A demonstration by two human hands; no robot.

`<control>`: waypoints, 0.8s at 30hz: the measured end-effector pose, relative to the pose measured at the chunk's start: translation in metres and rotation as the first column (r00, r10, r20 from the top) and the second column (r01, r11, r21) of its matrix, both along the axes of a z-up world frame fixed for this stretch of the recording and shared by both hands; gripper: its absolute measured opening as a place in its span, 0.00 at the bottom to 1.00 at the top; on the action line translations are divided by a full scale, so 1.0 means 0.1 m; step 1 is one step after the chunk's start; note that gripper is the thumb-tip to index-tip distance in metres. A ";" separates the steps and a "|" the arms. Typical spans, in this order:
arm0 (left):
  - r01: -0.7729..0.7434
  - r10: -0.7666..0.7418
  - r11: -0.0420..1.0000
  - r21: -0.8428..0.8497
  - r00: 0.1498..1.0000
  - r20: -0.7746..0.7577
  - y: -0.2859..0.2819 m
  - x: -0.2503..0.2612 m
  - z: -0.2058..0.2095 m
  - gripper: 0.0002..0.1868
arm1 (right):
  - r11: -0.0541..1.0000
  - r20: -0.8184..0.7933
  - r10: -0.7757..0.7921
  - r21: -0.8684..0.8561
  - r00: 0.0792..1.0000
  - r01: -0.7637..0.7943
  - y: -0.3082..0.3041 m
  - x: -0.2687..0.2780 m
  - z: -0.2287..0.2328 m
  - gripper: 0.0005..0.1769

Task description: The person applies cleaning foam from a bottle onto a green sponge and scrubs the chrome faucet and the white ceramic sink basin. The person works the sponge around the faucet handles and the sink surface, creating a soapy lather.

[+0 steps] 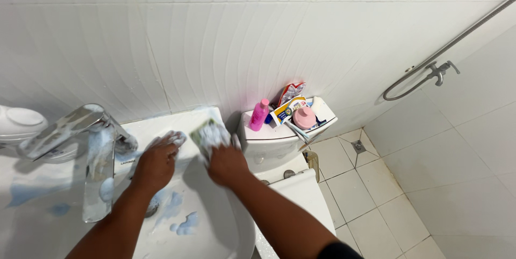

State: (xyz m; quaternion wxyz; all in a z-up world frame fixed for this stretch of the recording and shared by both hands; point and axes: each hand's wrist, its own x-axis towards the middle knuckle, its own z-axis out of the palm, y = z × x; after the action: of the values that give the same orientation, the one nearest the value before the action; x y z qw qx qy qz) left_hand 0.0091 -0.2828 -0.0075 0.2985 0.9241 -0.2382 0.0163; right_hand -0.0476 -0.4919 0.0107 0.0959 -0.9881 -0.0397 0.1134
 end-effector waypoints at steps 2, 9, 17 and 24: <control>0.051 -0.047 0.995 -0.082 0.997 0.053 0.03 0.05 -0.04 0.24 | 1.000 -0.048 0.004 0.010 0.999 -0.004 -0.02 -0.31 0.02 0.32; 0.087 -0.089 0.996 0.022 0.995 0.051 0.00 0.06 -0.03 0.27 | 1.000 -0.051 -0.014 0.008 0.999 0.014 0.02 -0.11 0.00 0.33; 0.151 -0.155 0.985 0.080 0.986 0.058 0.02 0.06 -0.01 0.32 | 0.997 -0.021 -0.070 0.020 0.997 0.071 0.13 0.18 0.02 0.32; 0.187 -0.184 0.982 -0.014 0.978 0.100 0.09 -0.02 0.05 0.33 | 0.995 0.071 -0.091 0.037 0.993 0.088 0.17 -0.56 -0.03 0.34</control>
State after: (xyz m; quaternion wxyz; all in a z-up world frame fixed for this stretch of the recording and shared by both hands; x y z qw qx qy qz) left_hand 0.0068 -0.2734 -0.0025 0.2973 0.8924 -0.3375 0.0365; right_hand -0.1031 -0.4745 0.0072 0.1162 -0.9906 -0.0007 0.0721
